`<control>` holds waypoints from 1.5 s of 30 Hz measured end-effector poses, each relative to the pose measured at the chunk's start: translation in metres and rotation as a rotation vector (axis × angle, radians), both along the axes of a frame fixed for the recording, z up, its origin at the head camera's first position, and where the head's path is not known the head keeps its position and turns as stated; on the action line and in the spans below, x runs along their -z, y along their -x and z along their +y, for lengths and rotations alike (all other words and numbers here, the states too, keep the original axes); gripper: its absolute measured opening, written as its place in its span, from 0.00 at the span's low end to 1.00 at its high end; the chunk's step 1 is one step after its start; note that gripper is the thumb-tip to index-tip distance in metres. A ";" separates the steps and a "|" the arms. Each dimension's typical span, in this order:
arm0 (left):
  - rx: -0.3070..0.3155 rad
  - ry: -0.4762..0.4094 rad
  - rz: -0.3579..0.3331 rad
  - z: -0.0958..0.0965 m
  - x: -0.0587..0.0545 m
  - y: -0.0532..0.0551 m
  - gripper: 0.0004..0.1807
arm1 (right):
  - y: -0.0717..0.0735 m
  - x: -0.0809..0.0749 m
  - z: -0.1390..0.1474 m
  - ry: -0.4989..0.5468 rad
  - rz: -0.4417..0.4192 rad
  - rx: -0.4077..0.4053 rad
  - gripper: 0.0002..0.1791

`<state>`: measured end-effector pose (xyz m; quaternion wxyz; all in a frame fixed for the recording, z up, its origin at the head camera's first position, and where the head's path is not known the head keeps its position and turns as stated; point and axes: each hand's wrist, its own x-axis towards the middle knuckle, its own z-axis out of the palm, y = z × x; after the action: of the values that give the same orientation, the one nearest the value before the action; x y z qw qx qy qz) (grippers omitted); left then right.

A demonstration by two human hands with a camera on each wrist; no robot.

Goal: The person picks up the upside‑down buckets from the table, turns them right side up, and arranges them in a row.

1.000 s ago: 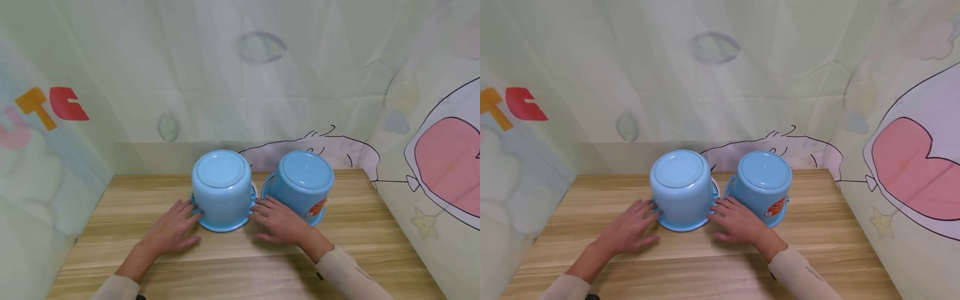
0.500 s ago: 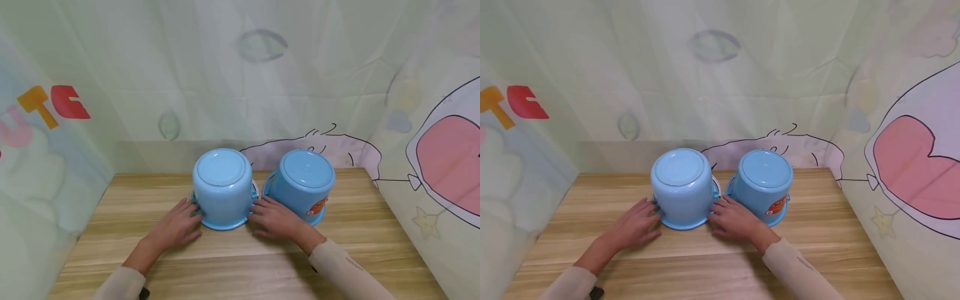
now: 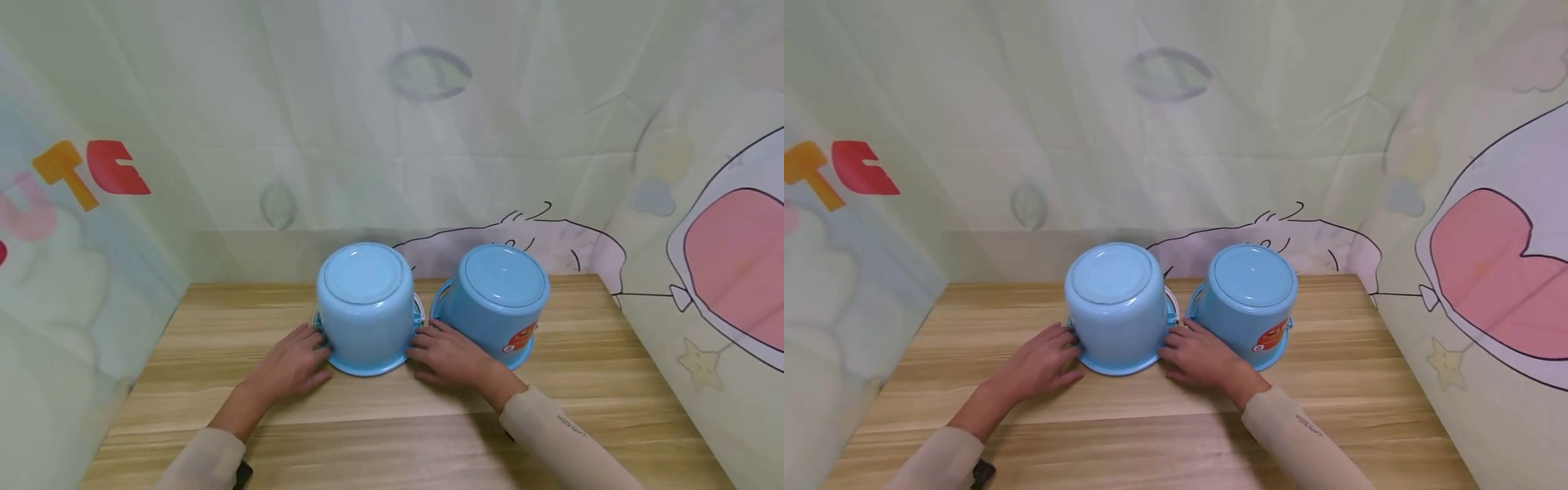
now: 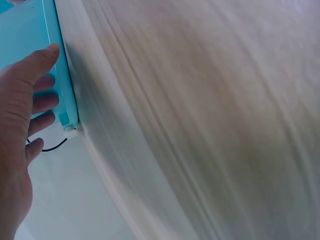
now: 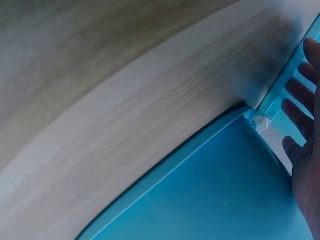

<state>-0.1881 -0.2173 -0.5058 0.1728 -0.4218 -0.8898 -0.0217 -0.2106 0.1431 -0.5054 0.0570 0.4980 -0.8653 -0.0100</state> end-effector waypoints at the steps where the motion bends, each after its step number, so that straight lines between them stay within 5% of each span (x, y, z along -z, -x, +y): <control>1: -0.003 0.006 -0.007 0.000 0.000 0.001 0.17 | 0.001 0.000 0.000 -0.004 -0.001 0.004 0.23; 22: -0.022 0.006 -0.010 0.001 0.003 0.006 0.11 | 0.010 0.000 -0.009 -0.012 0.034 -0.025 0.10; 30: 0.020 -0.046 0.020 0.001 0.010 0.009 0.12 | 0.014 0.002 -0.013 0.020 0.026 -0.009 0.06; 45: -0.104 -0.104 -0.164 0.003 0.010 0.006 0.10 | 0.013 0.011 -0.019 0.067 0.049 0.013 0.07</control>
<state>-0.1938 -0.2141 -0.5163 0.1222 -0.3622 -0.9193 -0.0933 -0.2238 0.1245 -0.5164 0.0947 0.4898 -0.8667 0.0064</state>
